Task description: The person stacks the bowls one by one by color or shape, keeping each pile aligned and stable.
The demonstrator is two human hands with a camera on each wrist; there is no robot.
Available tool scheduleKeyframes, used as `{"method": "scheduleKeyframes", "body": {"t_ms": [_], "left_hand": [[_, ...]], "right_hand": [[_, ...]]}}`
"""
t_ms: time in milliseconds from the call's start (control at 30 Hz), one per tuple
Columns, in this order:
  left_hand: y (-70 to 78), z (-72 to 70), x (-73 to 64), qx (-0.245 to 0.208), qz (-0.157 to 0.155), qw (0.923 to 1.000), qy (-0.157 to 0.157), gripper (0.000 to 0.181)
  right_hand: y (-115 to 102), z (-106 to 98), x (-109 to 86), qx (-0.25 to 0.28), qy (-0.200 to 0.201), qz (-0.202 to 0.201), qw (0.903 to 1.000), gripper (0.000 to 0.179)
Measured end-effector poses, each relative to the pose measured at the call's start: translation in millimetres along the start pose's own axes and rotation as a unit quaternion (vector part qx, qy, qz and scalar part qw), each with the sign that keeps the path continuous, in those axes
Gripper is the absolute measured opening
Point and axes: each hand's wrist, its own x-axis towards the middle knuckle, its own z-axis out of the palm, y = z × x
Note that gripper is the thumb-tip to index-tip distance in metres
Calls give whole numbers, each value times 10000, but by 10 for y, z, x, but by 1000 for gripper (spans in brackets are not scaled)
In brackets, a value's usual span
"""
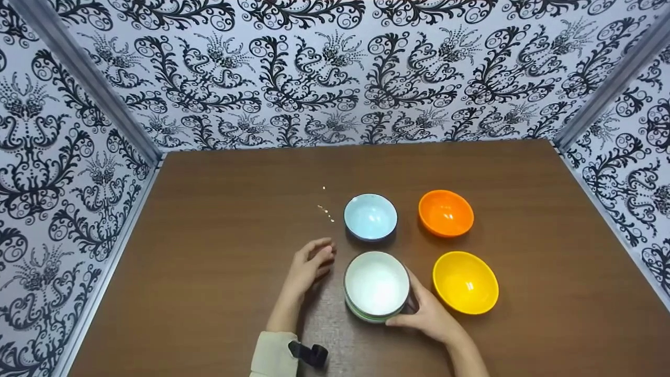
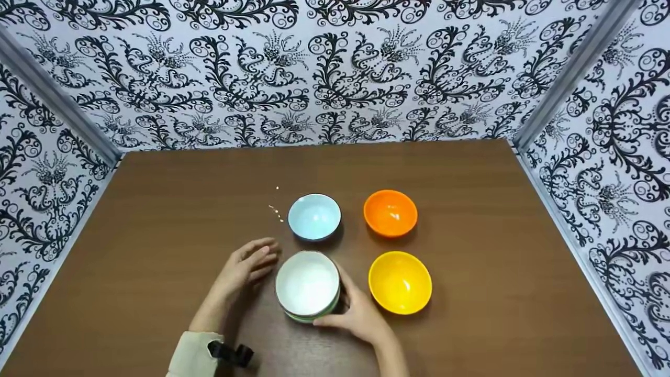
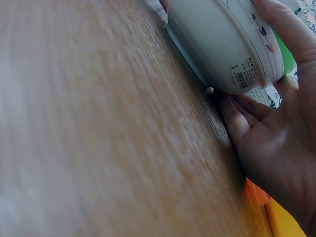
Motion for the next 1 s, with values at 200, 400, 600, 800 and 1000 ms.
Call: {"method": "scheduleKeyframes", "body": {"t_ms": [200,400,600,800,1000], "left_hand": [[2,18,55,-6,-123,9999,-20,46],[14,25,142,-159,-207,9996,-135,47],[17,35,231,-469,-458,9976,-228,48],[25,45,292,-558,-567,9965,-237,49],[39,59,350,-549,-666,9959,-271,48]], "right_hand": [[2,6,2,-114,50,18,9999,116],[-5,12,0,-77,32,26,10000,116],[-23,16,-8,53,-5,50,10000,117],[-28,14,-9,42,6,92,9999,117],[-28,15,5,-149,87,195,9997,117]]}}
